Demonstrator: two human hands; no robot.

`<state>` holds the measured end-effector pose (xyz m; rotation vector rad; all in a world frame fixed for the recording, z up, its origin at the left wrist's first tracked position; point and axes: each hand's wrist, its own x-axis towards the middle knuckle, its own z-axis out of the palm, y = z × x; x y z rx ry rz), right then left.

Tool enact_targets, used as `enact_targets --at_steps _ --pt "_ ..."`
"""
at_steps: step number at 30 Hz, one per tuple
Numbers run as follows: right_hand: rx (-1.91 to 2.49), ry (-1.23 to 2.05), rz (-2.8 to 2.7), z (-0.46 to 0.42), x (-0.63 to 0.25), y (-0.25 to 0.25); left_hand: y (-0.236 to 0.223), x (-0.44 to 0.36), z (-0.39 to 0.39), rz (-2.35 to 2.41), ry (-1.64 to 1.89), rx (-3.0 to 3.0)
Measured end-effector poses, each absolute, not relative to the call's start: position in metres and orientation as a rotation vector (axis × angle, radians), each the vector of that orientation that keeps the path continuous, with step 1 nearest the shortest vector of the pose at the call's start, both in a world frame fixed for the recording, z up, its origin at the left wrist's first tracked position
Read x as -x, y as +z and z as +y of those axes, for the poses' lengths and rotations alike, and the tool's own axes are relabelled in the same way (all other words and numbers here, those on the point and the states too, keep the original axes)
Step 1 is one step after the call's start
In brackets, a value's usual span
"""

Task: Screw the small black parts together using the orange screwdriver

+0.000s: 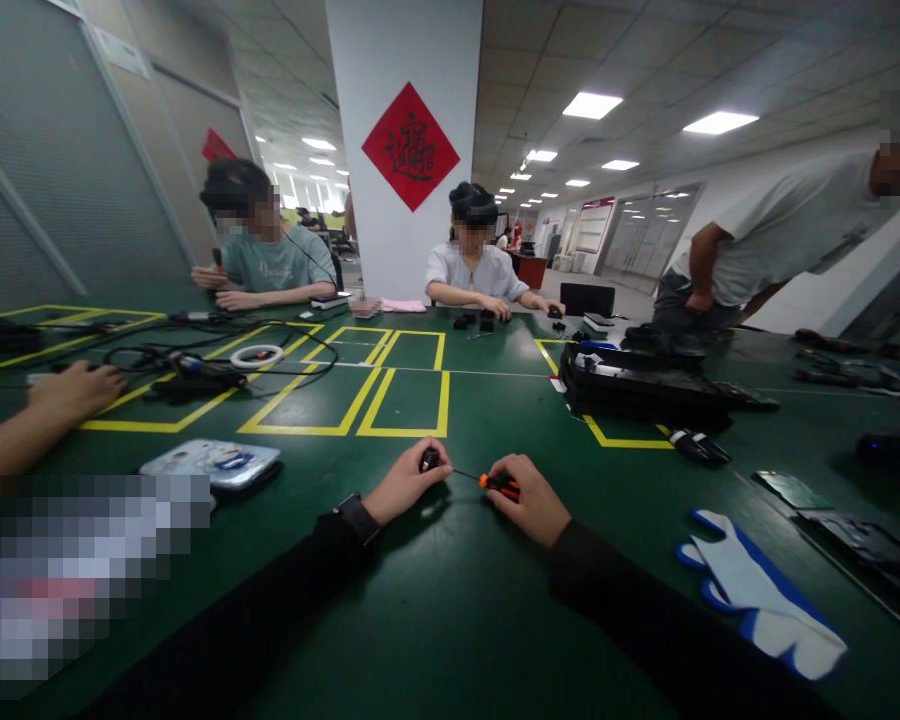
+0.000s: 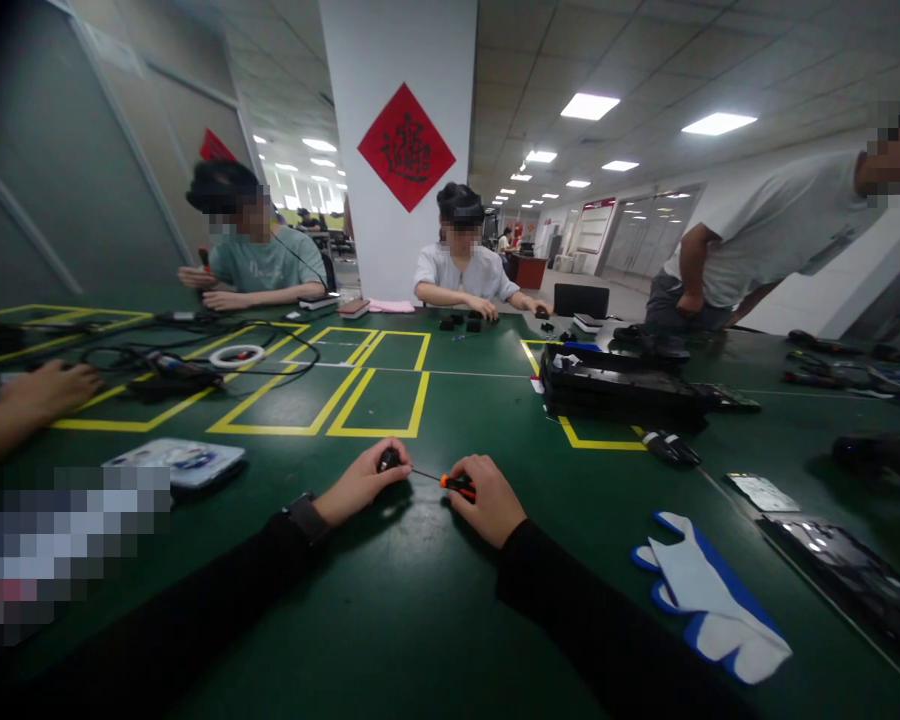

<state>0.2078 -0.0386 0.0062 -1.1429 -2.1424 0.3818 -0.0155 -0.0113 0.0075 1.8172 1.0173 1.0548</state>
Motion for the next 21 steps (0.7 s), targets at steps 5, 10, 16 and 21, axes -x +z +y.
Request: enact_targets --at_steps 5,10,16,21 --pt "1.16 0.38 -2.182 -0.0392 -0.2079 0.008 0.0101 0.0149 -0.0124 1.018 1.05 -1.832" --pt "1.183 0.434 -2.167 -0.0378 -0.209 0.0039 0.011 0.0149 -0.0131 1.028 1.059 -1.831" --pt "1.197 0.456 -2.138 -0.037 -0.2091 -0.0002 0.0099 0.0151 -0.0131 1.017 1.044 -1.823" --pt "1.205 0.459 -2.134 -0.0376 -0.2096 0.0011 0.0091 0.0153 -0.0122 1.035 1.042 -1.846"
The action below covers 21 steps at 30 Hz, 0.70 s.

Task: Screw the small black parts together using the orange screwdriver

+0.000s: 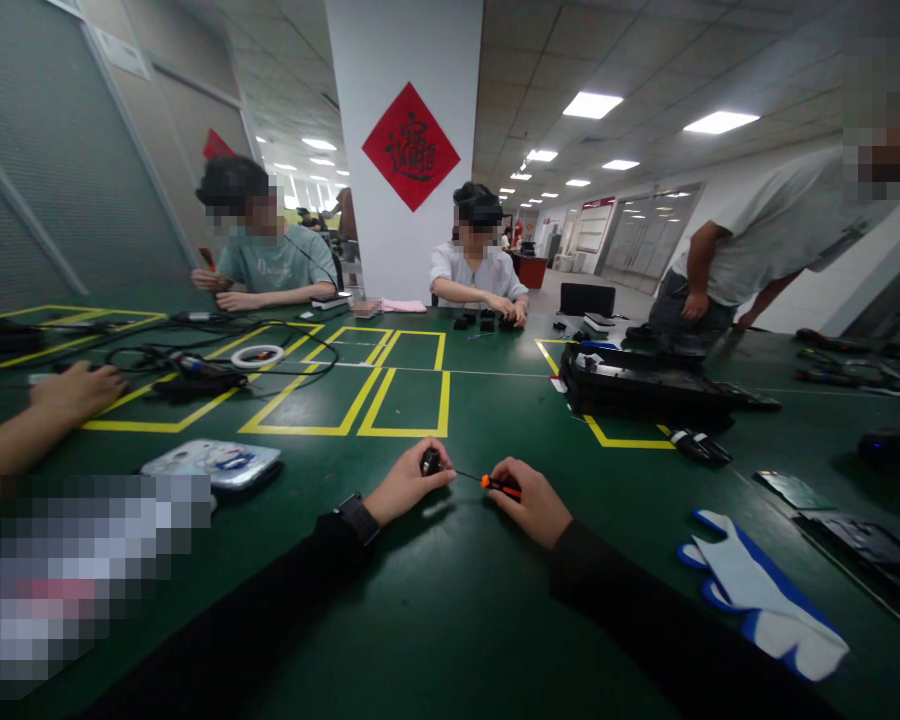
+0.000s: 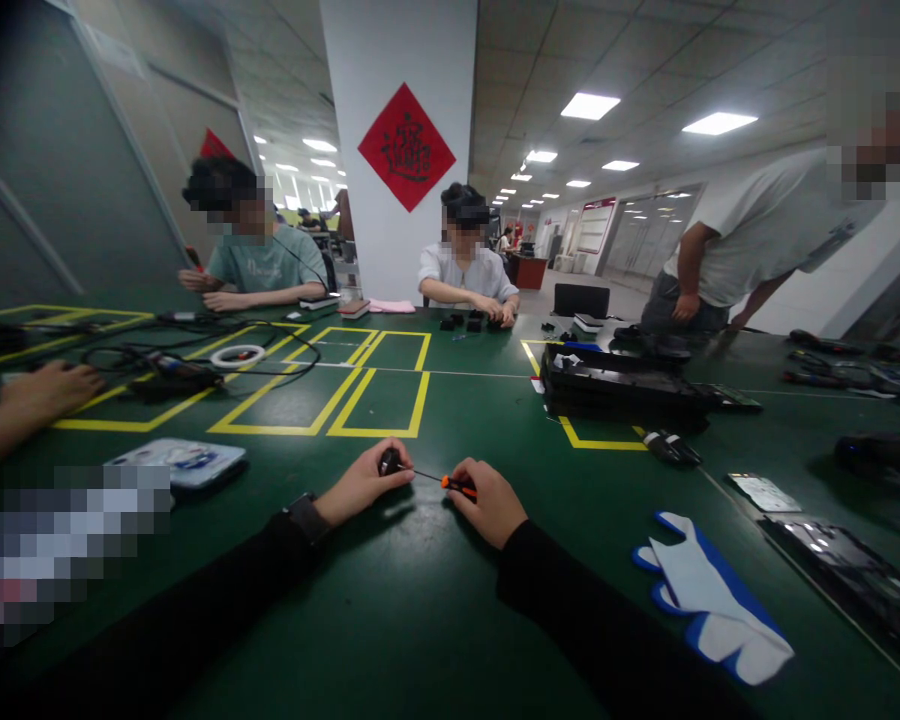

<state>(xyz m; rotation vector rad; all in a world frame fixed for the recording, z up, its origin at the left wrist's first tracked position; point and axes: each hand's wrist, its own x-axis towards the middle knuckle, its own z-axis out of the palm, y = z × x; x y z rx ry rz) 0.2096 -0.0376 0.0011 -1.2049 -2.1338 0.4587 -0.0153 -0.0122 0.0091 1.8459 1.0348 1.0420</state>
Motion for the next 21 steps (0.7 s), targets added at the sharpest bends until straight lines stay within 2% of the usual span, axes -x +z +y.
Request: enact_targets --at_steps 21 --pt "1.228 0.483 -2.099 -0.0378 -0.2075 0.0025 0.0122 0.0153 -0.0136 1.029 1.059 -1.814"
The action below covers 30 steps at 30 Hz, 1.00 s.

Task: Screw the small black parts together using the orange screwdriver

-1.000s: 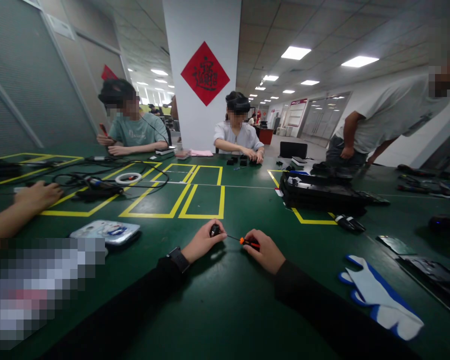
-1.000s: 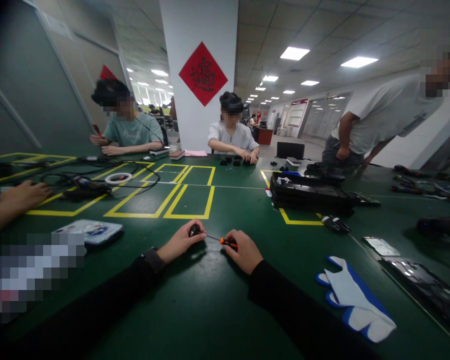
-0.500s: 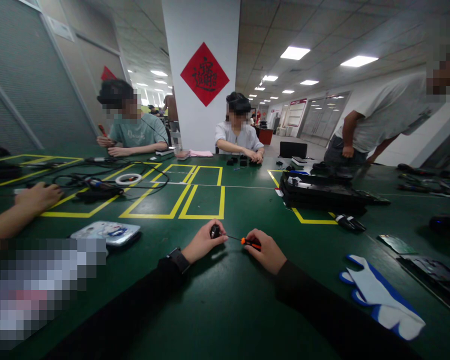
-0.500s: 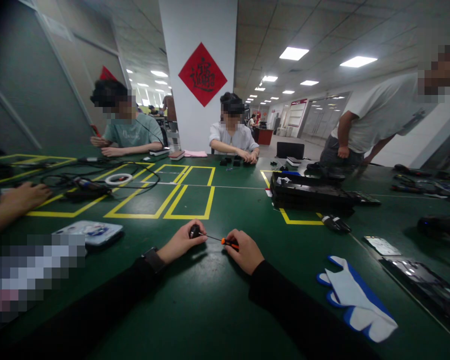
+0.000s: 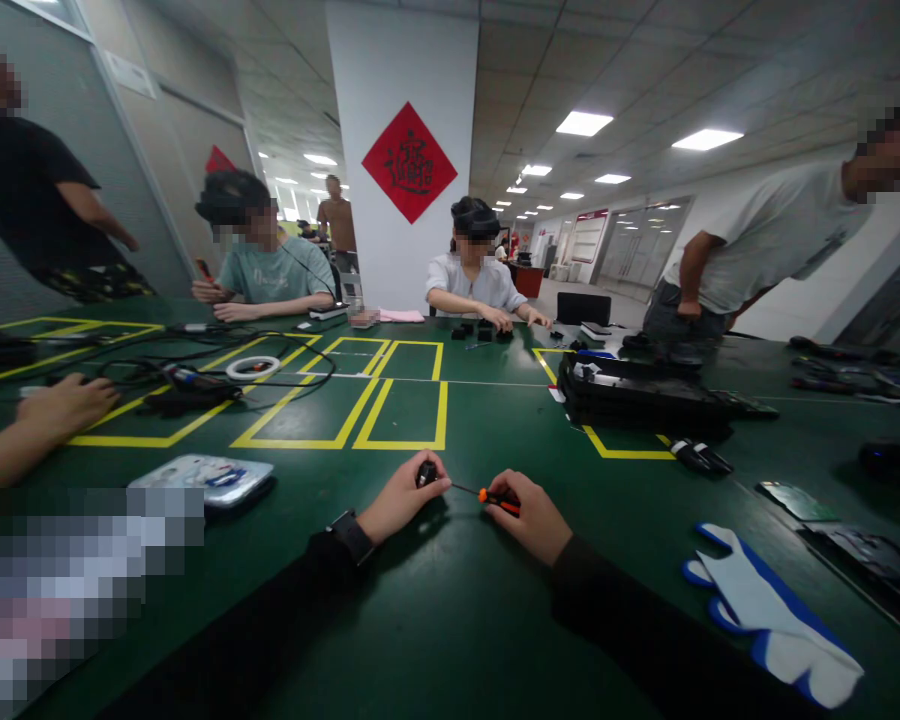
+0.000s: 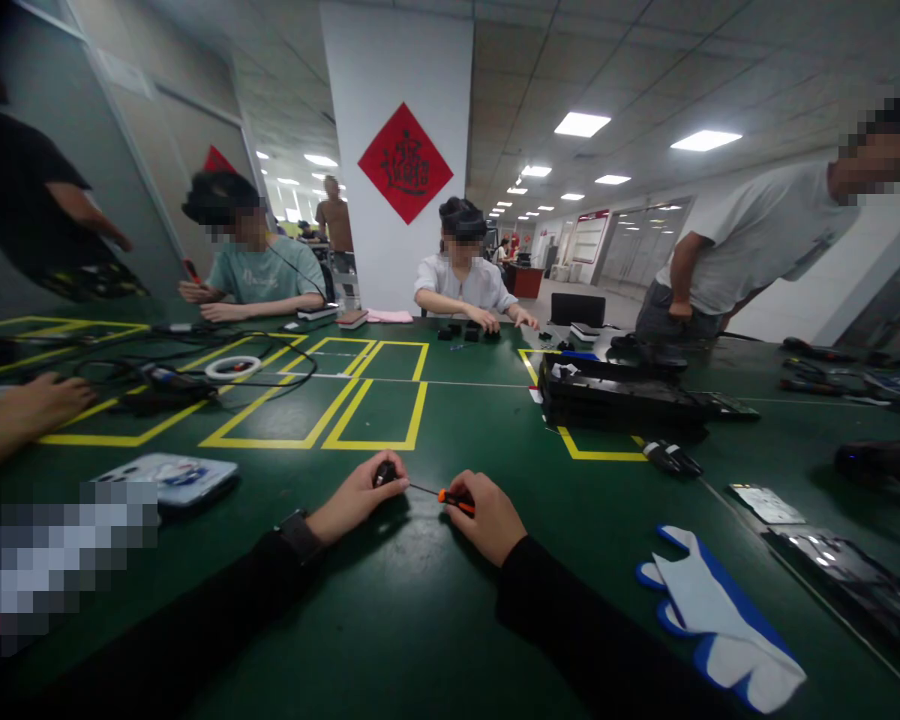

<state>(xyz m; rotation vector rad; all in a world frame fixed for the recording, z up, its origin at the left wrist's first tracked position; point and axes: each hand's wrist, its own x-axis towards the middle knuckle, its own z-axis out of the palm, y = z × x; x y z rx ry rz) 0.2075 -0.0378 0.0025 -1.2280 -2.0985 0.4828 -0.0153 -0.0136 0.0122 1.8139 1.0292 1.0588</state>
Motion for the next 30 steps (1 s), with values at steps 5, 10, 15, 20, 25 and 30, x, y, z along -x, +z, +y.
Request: enact_targets --at_steps 5,10,15,20,25,30 --pt "1.202 0.441 -2.117 -0.0385 -0.2069 0.0062 0.0119 0.015 -0.013 1.042 1.046 -1.798" --pt "1.171 0.428 -2.133 -0.0382 -0.2082 0.0074 0.0109 0.0149 -0.0125 1.036 1.051 -1.798" --pt "1.189 0.447 -2.096 -0.0378 -0.2093 0.0041 0.0115 0.015 -0.0133 1.038 1.062 -1.795" --pt "1.191 0.433 -2.091 -0.0383 -0.2086 0.0039 0.0131 0.014 -0.0144 1.053 1.058 -1.793" --pt "1.167 0.405 -2.145 -0.0383 -0.2086 0.0066 0.0123 0.0142 -0.0138 1.037 1.058 -1.796" --pt "1.178 0.398 -2.136 -0.0376 -0.2091 0.0049 0.0111 0.0147 -0.0134 1.043 1.054 -1.788"
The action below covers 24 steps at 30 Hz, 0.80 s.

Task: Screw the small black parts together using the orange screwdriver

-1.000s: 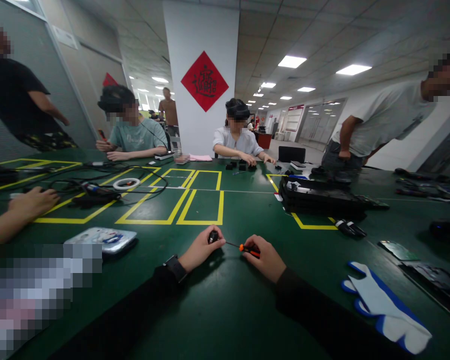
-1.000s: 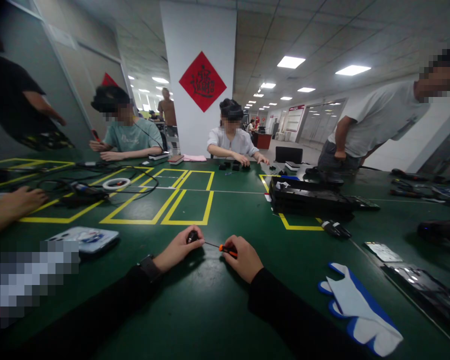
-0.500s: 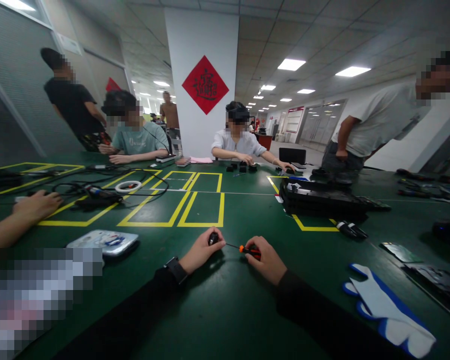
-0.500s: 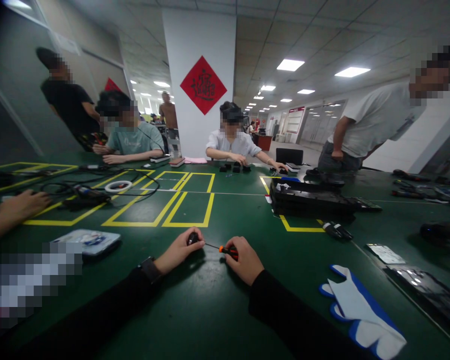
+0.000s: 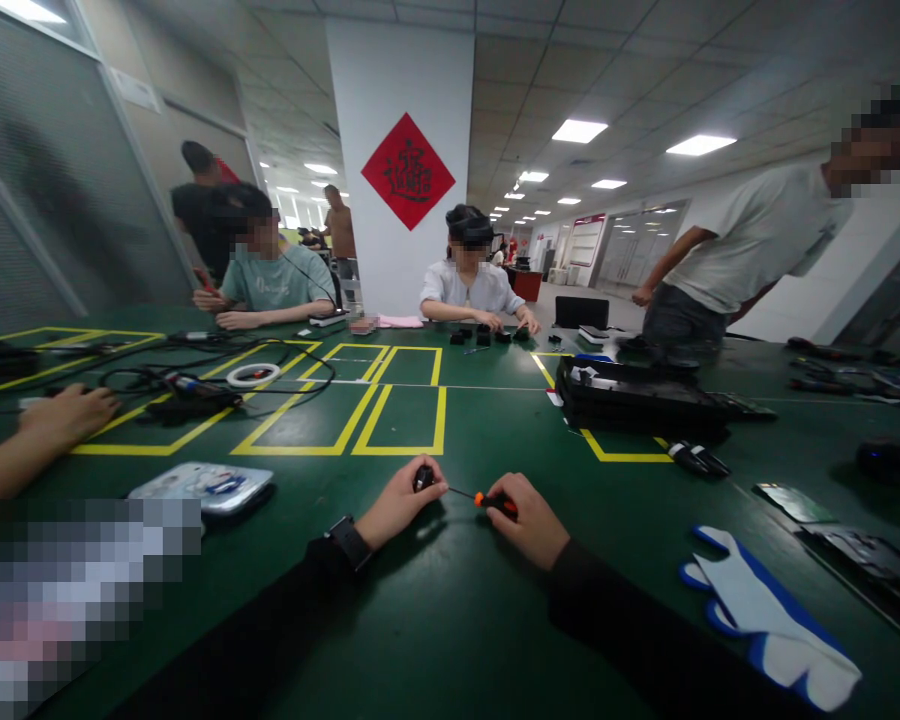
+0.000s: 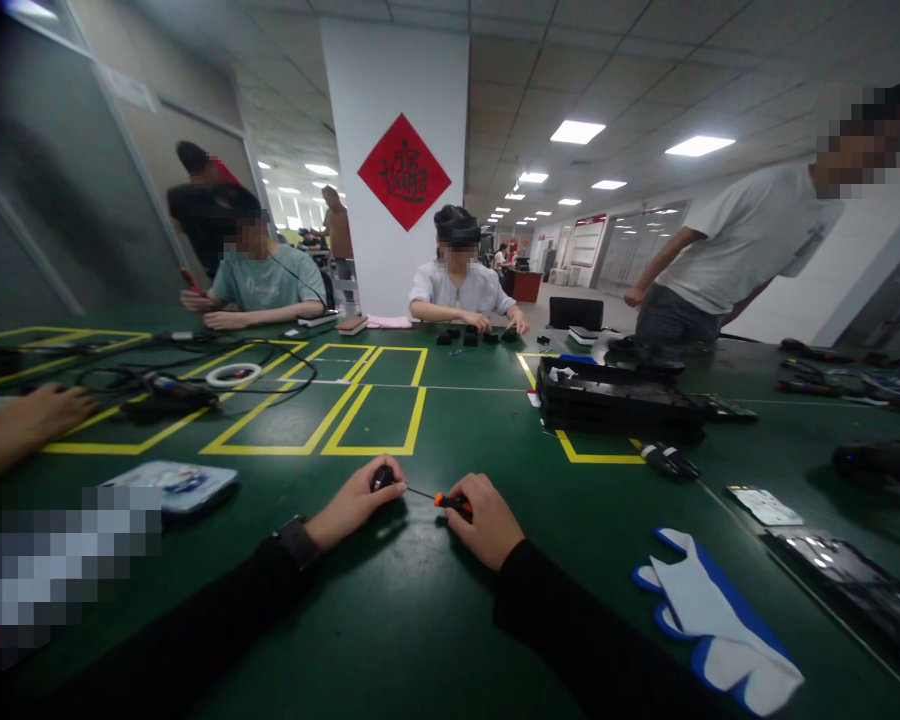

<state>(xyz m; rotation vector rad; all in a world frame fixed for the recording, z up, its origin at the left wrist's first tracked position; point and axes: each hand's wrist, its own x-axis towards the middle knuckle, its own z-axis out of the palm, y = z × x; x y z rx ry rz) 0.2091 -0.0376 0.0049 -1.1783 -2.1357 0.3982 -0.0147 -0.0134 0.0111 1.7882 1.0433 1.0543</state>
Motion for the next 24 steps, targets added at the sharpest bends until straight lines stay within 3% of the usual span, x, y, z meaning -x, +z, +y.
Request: enact_targets --at_steps 24 --pt "1.225 0.405 -2.135 -0.04 -0.208 0.0068 0.0084 0.0152 -0.0108 1.022 1.059 -1.803"
